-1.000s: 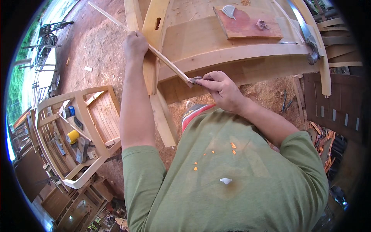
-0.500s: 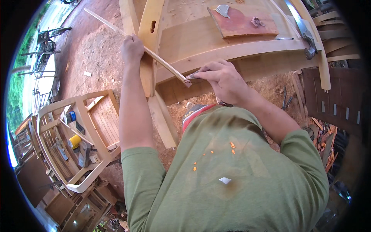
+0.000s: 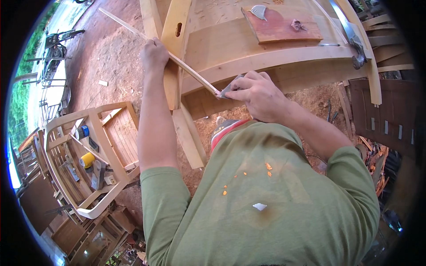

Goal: The person constructs a wooden furniture piece by hand-fitting wooden joints, sawing a piece of wood, and sanding the edges with a sanding block.

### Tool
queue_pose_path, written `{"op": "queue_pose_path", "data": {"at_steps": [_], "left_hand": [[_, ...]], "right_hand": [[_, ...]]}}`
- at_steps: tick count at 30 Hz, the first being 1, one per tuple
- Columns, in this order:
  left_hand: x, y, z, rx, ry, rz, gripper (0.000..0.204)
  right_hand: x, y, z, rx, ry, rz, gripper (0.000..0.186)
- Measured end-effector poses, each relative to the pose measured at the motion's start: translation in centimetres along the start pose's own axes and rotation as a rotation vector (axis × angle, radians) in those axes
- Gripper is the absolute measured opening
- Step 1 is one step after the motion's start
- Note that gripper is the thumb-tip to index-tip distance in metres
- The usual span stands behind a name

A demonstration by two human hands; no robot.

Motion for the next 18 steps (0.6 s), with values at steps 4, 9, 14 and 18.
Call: {"op": "queue_pose_path", "data": {"at_steps": [4,9,14,18], "left_hand": [[0.0,0.1,-0.1,-0.010,-0.017,-0.026,0.048],[-0.5,0.8,-0.5,0.013,0.042,-0.110,0.047],[-0.5,1.0,0.1,-0.058,0.198,-0.059,0.044],[-0.7,0.8,0.6,-0.010,0.038,-0.090,0.047]], "right_hand": [[0.3,0.9,-0.1,0.025,-0.065,-0.016,0.038],[-0.2,1.3,-0.8,0.036,-0.095,-0.068,0.037],[0.3,1.6,-2.2,0.349,-0.699,-0.198,0.031],[1.4,1.4,-1.4,0.220,-0.719,-0.210,0.025]]}}
Point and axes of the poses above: each hand's wrist, its own y-axis away from the middle knuckle, its own x-axis out of the palm, z = x × y, the point moved 3 cm from there along -y, towards the middle knuckle, and after that the axes turned 9 degrees about z, right-handed, at the moved point
